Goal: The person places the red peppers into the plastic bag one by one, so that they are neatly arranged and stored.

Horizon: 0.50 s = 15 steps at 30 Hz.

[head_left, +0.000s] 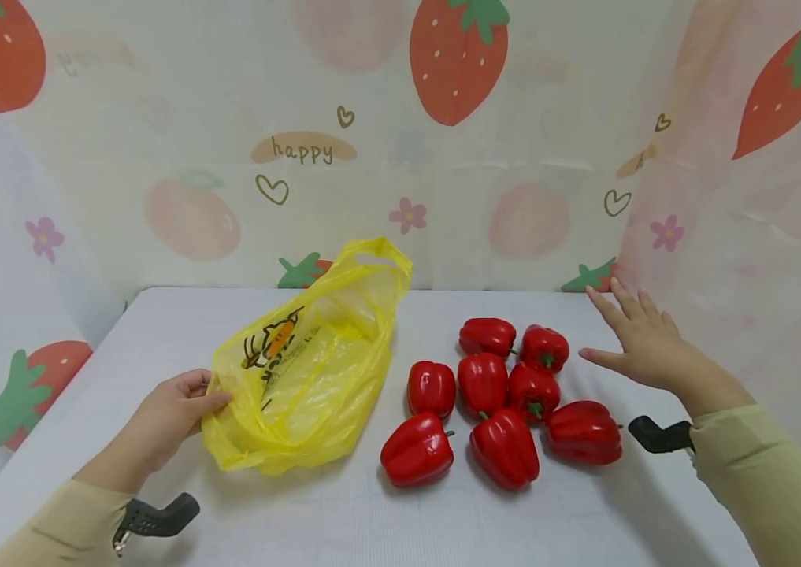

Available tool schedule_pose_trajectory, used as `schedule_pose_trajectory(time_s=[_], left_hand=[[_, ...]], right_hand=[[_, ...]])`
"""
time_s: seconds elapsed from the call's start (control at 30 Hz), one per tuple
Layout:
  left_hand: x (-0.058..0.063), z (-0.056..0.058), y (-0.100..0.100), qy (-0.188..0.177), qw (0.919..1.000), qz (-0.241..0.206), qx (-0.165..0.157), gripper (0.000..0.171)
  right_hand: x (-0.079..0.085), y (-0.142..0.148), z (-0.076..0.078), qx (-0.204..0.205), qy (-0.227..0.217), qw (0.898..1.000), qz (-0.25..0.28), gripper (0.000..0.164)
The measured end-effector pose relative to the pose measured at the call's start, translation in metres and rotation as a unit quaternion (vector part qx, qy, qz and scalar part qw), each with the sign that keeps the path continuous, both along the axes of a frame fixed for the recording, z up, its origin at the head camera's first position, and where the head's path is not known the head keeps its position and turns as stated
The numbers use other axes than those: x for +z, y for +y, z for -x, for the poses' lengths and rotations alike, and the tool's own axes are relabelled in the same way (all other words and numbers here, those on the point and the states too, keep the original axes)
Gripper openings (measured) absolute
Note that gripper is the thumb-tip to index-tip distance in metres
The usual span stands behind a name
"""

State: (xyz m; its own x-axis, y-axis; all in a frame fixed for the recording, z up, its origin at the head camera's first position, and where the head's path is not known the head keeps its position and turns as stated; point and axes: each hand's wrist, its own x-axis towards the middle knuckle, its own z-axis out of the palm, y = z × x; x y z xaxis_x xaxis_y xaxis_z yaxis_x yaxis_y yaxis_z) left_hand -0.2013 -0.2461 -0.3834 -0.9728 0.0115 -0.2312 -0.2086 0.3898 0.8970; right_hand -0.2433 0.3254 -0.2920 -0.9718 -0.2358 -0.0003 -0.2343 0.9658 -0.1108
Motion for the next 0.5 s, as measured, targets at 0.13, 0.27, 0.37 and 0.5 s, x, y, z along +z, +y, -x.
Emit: schedule_pose_trajectory(time_s=[0.13,0.27,0.37,0.5], left_hand=[[-0.0003,-0.0001,0.0011,-0.002,1.0000,-0.002,0.007,0.049],[-0.0006,0.0000,0.0017,-0.003,0.9999,-0.004,0.010,0.049],[-0.0009,-0.0001,0.0020,-0.002,1.0000,-0.001,0.009,0.048],[-0.0017,0.0000,0.0022,-0.001,1.0000,0.001,0.007,0.047]], right_hand=[[0.0017,-0.0020,-0.0027,0.005,0.000,1.000,0.020,0.099],[0.0024,-0.0038,-0.0048,0.016,0.002,0.999,0.046,0.096],[0.0023,-0.0042,-0.0052,0.022,0.000,0.997,0.070,0.095],[0.0020,-0.0025,-0.0065,0.033,-0.011,0.993,0.109,0.092]])
